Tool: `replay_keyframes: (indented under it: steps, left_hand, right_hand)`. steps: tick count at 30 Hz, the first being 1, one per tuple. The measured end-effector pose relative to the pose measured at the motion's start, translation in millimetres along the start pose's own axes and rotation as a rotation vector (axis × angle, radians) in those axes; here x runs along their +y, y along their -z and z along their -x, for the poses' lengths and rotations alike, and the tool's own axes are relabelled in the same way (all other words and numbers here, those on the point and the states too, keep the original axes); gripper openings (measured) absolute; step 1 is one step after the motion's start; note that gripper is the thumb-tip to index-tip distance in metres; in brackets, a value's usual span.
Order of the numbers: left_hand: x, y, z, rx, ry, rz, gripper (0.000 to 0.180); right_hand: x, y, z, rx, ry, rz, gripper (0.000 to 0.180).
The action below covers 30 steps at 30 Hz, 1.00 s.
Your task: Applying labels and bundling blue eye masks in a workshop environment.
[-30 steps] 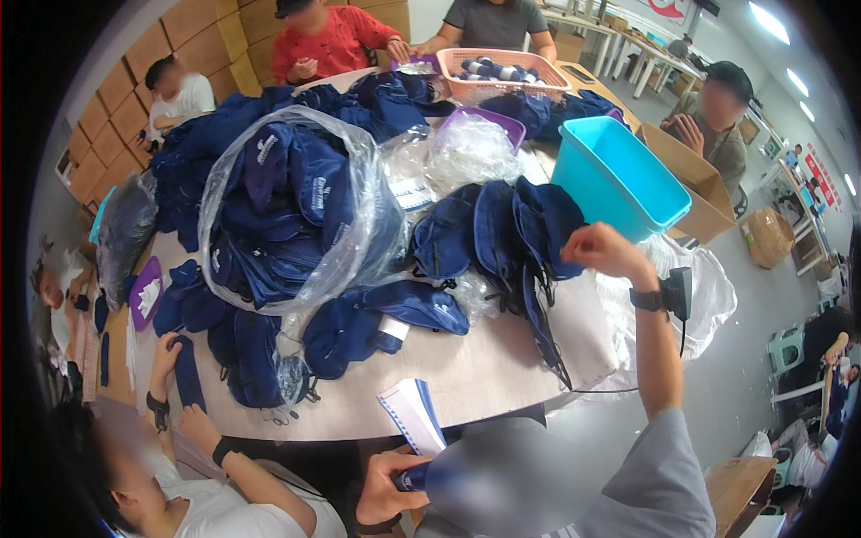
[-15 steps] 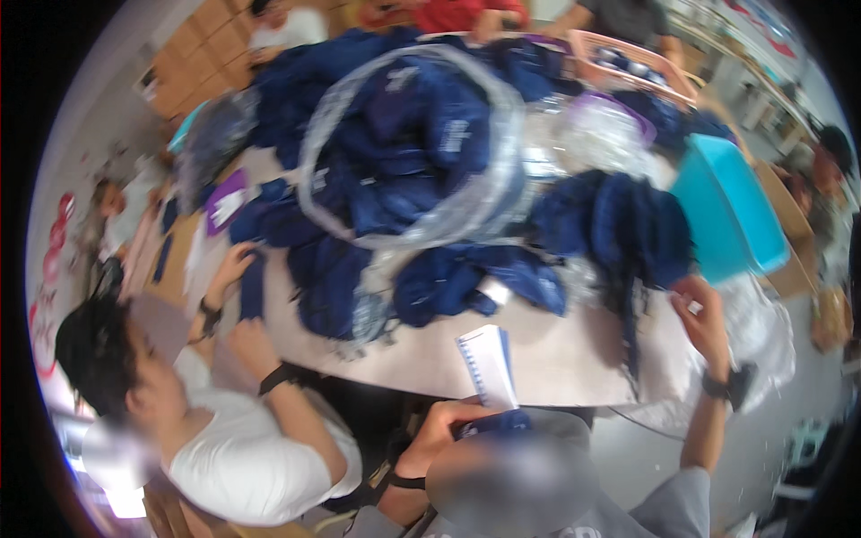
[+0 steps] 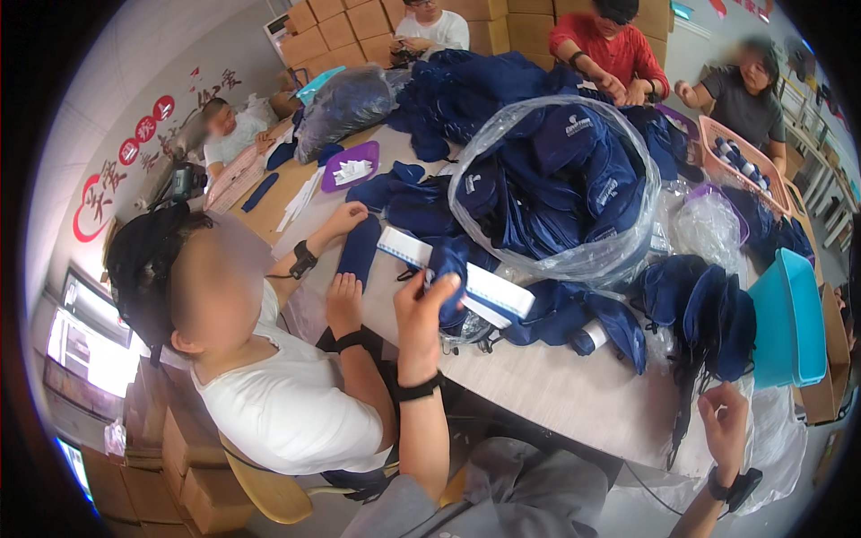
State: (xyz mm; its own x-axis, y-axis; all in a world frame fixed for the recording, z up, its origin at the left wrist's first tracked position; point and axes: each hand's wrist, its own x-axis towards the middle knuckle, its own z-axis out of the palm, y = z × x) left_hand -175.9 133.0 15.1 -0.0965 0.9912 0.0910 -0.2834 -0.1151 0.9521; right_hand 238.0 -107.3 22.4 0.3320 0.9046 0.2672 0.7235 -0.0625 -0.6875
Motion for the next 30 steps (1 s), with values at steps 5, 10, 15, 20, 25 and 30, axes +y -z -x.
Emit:
replay_keyframes:
  steps: [5, 10, 15, 20, 25, 30]
  left_hand:
    - [-12, 44, -57, 0.191, 0.030, -0.068, 0.022]
    - [-11, 72, -60, 0.224, 0.074, 0.031, 0.024]
    - [5, 30, -21, -0.004, 0.054, 0.062, 0.025]
    - [20, 13, 32, -0.169, 0.110, 0.089, 0.032]
    - [-26, -17, 75, -0.281, 0.320, 0.048, 0.044]
    - [-33, -38, 86, -0.425, 0.349, -0.016, 0.038]
  right_hand:
    - [-14, 12, 7, -0.117, -0.102, 0.032, 0.012]
    - [-11, 15, 19, -0.134, -0.136, 0.030, 0.012]
    - [-33, -1, 17, -0.072, -0.155, -0.127, 0.013]
    - [-94, -47, -16, -0.312, 0.043, -0.216, 0.045]
    - [-123, -128, -30, -0.274, 0.255, -0.152, 0.066]
    - [-102, -175, -44, -0.500, 0.167, -0.233, 0.056]
